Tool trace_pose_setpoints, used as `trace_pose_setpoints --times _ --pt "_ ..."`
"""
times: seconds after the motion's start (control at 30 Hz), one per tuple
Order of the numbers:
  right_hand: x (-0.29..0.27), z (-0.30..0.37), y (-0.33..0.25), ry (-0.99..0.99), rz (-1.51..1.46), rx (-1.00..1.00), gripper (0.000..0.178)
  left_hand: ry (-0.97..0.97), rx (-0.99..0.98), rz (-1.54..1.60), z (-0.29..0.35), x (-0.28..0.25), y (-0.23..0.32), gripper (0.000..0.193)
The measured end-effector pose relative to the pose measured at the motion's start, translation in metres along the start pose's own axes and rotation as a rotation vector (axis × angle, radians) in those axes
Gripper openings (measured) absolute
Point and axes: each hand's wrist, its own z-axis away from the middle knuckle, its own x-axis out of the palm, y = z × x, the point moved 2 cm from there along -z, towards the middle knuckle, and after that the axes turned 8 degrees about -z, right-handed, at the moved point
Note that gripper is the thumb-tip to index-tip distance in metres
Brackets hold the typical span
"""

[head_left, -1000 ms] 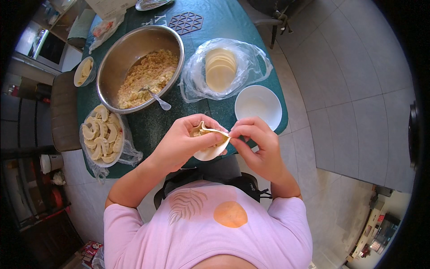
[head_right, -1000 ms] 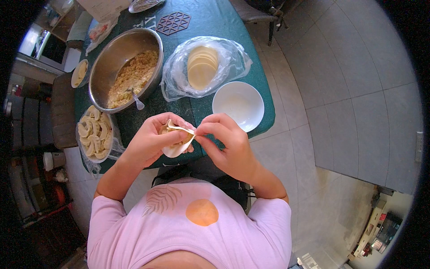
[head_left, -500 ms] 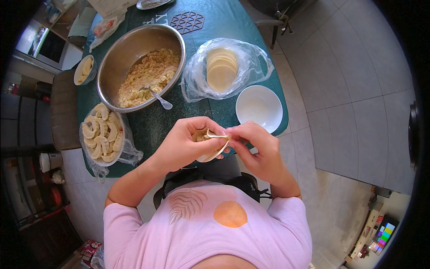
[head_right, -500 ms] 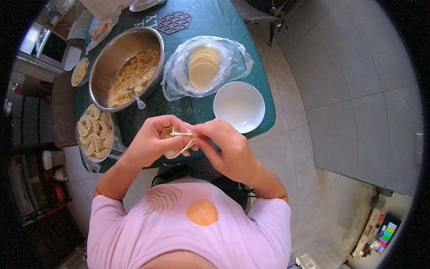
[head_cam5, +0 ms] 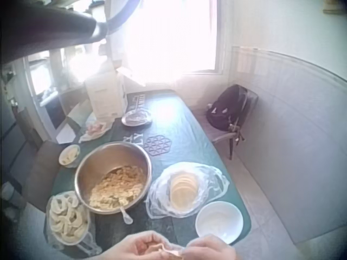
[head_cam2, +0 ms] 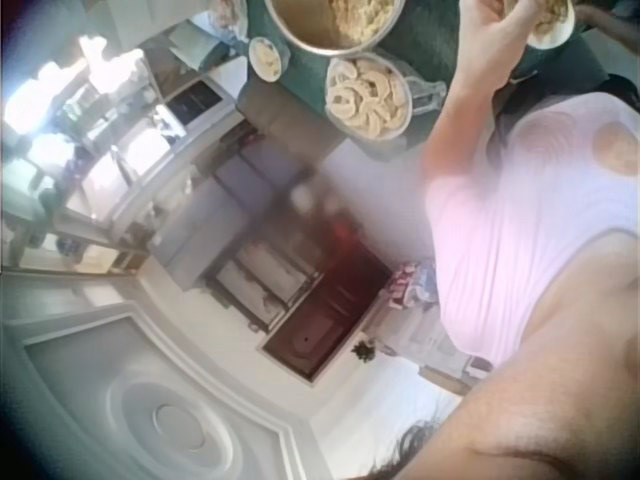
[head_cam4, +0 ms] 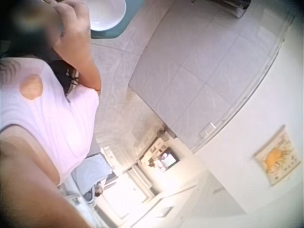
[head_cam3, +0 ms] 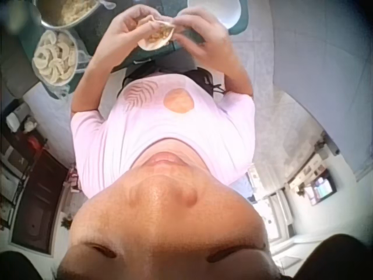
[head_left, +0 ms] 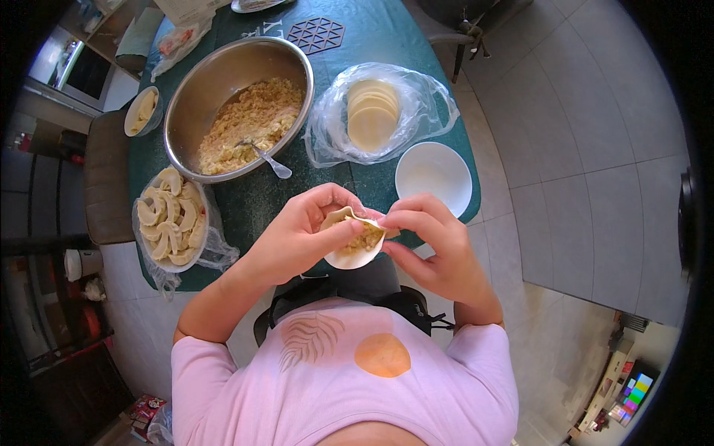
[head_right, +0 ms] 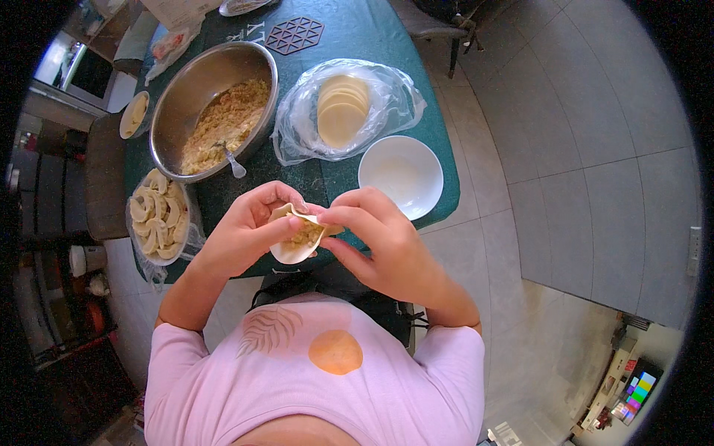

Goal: The person prepares dumplings by scooping a meat and vegetable filling from a large metal bowl onto round dough wrappers. They fold the wrappers over the filling and pinch the edges to seal them, then place the finished dumplings onto a plate. The process is repeated continuously throughout the video.

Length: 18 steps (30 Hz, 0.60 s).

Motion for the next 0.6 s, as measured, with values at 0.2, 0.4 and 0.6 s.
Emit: trace_pose_setpoints --times 0.2,0.4,0.6 --pt "-0.0003 0.0006 0.0006 -0.04 0.109 -0.12 0.024 0.006 0.04 -0.096 0.0014 0.0062 0.0031 0.013" --pt "0.0046 0.0031 -0.0016 0.038 0.046 -0.091 0.025 -0.008 0.108 -0.24 0.0042 0.0066 0.0029 0.012" --pt "0.0037 0.0056 -0.0016 0.053 0.062 -0.114 0.026 -0.053 0.187 -0.266 0.005 0.0065 0.0067 0.019"
